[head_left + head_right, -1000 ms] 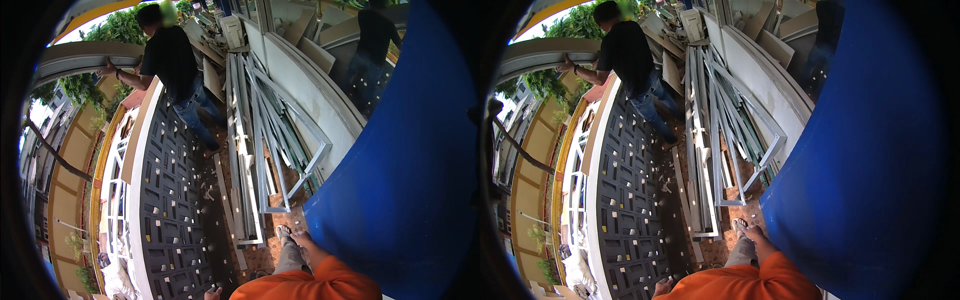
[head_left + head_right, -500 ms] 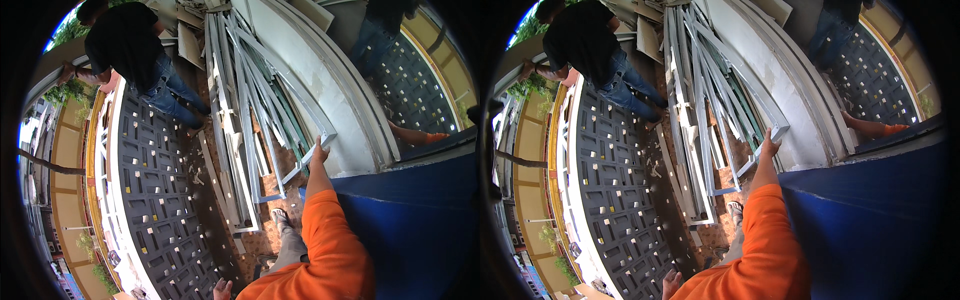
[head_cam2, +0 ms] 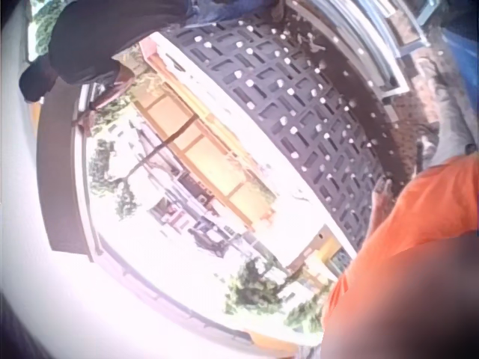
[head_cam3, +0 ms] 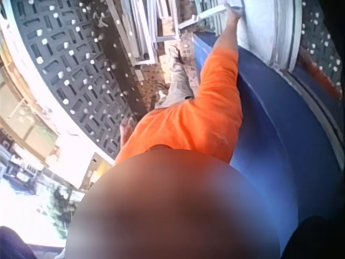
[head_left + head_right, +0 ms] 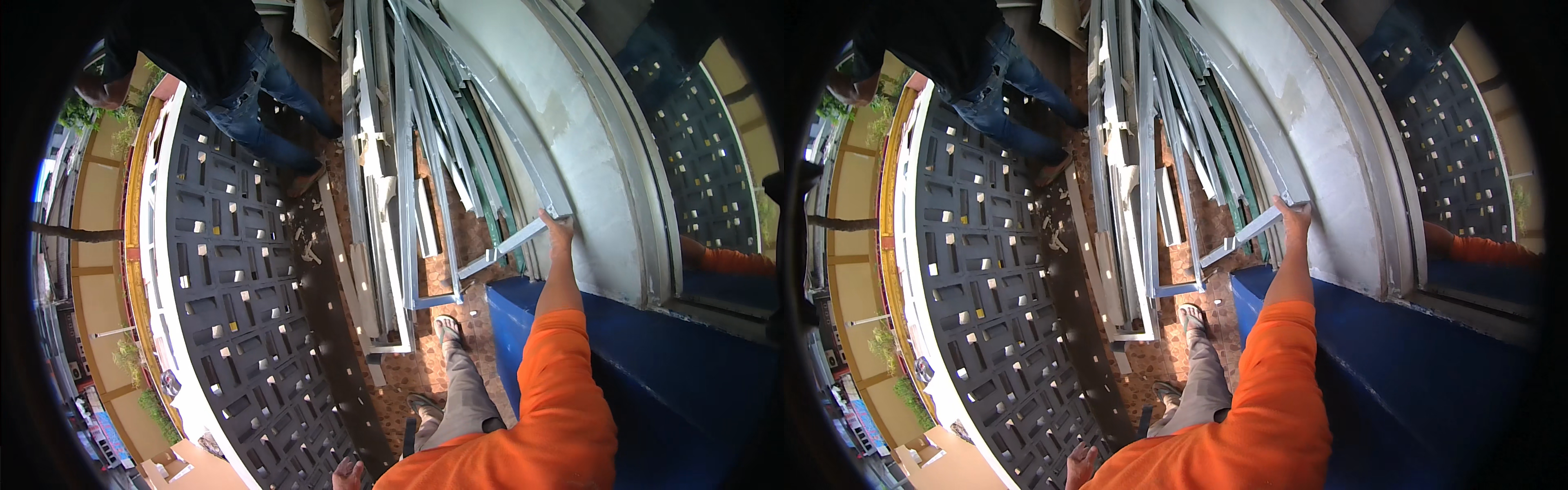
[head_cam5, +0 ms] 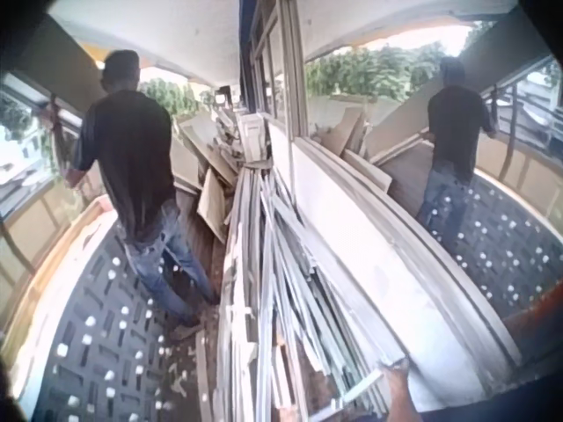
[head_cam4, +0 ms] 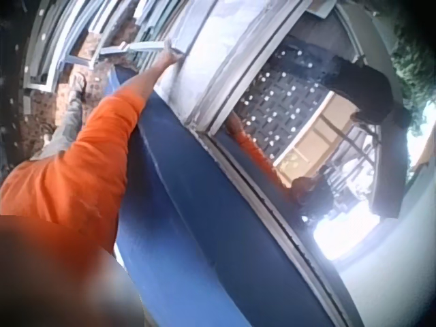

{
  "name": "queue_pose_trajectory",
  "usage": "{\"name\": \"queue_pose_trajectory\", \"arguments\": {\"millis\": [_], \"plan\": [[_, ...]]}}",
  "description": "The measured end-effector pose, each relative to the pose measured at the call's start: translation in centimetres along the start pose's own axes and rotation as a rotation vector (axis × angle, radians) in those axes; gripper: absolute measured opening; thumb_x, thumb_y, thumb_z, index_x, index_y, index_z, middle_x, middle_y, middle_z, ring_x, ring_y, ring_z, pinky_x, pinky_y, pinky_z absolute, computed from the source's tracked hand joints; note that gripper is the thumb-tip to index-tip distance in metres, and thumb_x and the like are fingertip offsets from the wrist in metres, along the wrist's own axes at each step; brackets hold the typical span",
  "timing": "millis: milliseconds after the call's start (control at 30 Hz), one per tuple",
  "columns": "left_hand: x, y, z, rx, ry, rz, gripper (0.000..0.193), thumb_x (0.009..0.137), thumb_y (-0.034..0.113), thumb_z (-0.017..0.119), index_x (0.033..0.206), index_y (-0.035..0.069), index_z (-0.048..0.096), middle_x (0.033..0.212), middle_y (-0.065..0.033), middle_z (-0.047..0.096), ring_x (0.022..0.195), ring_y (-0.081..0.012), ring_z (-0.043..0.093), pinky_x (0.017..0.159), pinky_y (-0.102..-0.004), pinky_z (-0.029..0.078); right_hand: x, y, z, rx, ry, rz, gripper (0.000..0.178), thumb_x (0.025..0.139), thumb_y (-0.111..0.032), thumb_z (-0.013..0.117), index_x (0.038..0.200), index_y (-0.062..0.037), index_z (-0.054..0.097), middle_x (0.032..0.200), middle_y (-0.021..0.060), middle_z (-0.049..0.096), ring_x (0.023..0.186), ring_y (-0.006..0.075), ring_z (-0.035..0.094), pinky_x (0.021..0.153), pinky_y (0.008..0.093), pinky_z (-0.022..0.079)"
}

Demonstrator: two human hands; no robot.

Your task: The person repeatedly picks up long metal frames and window profiles from a pile on the ground and places them into the bed of a yellow truck. The person handles the items one at a time or in small groups, lifting and tossing them into the truck while another person assists by arranging the load.

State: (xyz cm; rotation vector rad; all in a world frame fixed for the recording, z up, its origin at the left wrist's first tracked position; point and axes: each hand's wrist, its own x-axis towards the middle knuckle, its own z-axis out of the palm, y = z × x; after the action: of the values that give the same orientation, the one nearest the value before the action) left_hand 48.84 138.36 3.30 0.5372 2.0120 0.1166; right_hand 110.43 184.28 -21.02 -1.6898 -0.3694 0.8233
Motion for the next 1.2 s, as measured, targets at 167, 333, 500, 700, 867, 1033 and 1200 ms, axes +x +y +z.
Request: {"name": "queue_pose_trajectory", "arguments": {"millis": [167, 333, 500, 700, 867, 1033, 1200], "plan": [[2.3, 0.1, 0.2, 0.109, -0.017, 0.130, 0.065, 0.095, 0.030, 0.070, 0.135, -0.017, 0.050, 0.106, -0.0180, 0.074, 0.100, -0.0185, 0.068, 0.087, -0.0286, 0.052, -4.6, 0.0, 4.2, 0.006, 0.040, -0.117, 0.071, 0.064, -0.018, 0.097, 0.113, 0.0025, 0.051, 0.106, 0.0151, 0.062, 0.095, 0.0221, 0.063, 0.083, 0.0337, 0.053], [3.2, 2.7, 0.6, 0.142, -0.039, 0.172, 0.067, 0.094, 0.033, 0.070, 0.135, -0.017, 0.050, 0.105, -0.0188, 0.074, 0.100, -0.0185, 0.068, 0.087, -0.0285, 0.052, -8.5, -1.2, 7.6, -0.184, 0.052, -0.108, 0.077, 0.060, -0.029, 0.098, 0.111, 0.0058, 0.051, 0.109, 0.0222, 0.064, 0.097, 0.0274, 0.065, 0.085, 0.0373, 0.054], [3.7, 0.5, 1.0, 0.011, 0.007, 0.125, 0.067, 0.094, 0.031, 0.072, 0.136, -0.016, 0.050, 0.110, -0.0186, 0.073, 0.105, -0.0201, 0.068, 0.091, -0.0296, 0.051, -11.8, -7.2, 8.8, -0.245, 0.031, -0.208, 0.079, 0.062, -0.027, 0.096, 0.118, 0.0078, 0.051, 0.115, 0.0250, 0.064, 0.103, 0.0351, 0.066, 0.091, 0.0401, 0.053], [5.3, -1.4, 2.2, 0.115, -0.037, 0.096, 0.073, 0.092, 0.036, 0.074, 0.139, -0.014, 0.049, 0.121, -0.0258, 0.069, 0.114, -0.0262, 0.067, 0.097, -0.0325, 0.051, -12.8, -15.0, 9.4, -0.349, 0.076, -0.599, 0.107, 0.066, -0.026, 0.091, 0.151, 0.0024, 0.032, 0.133, 0.0279, 0.052, 0.125, 0.0401, 0.052, 0.107, 0.0491, 0.042], [6.1, 3.7, 3.1, 0.169, -0.062, 0.210, 0.082, 0.089, 0.044, 0.077, 0.143, -0.011, 0.047, 0.129, -0.0312, 0.063, 0.120, -0.0330, 0.065, 0.099, -0.0379, 0.053, -16.4, -20.3, 11.9, -0.435, 0.061, -0.702, 0.106, 0.066, -0.025, 0.090, 0.151, 0.0015, 0.033, 0.124, 0.0242, 0.055, 0.118, 0.0402, 0.052, 0.106, 0.0492, 0.041], [5.7, 13.6, 4.1, 0.096, -0.095, 0.422, 0.082, 0.088, 0.044, 0.077, 0.142, -0.010, 0.048, 0.130, -0.0299, 0.063, 0.121, -0.0325, 0.065, 0.101, -0.0378, 0.051, -20.4, -24.1, 15.0, -0.431, 0.040, -0.743, 0.104, 0.066, -0.022, 0.088, 0.151, 0.0033, 0.033, 0.120, 0.0231, 0.058, 0.113, 0.0395, 0.053, 0.104, 0.0515, 0.040], [3.4, 27.1, 3.6, -0.084, -0.041, 0.743, 0.082, 0.089, 0.045, 0.076, 0.144, -0.009, 0.047, 0.136, -0.0292, 0.059, 0.127, -0.0348, 0.060, 0.105, -0.0433, 0.048, -24.5, -26.2, 16.1, -0.309, 0.048, -0.671, 0.097, 0.069, -0.023, 0.086, 0.147, 0.0044, 0.036, 0.131, 0.0272, 0.053, 0.123, 0.0428, 0.049, 0.110, 0.0520, 0.037]]}}
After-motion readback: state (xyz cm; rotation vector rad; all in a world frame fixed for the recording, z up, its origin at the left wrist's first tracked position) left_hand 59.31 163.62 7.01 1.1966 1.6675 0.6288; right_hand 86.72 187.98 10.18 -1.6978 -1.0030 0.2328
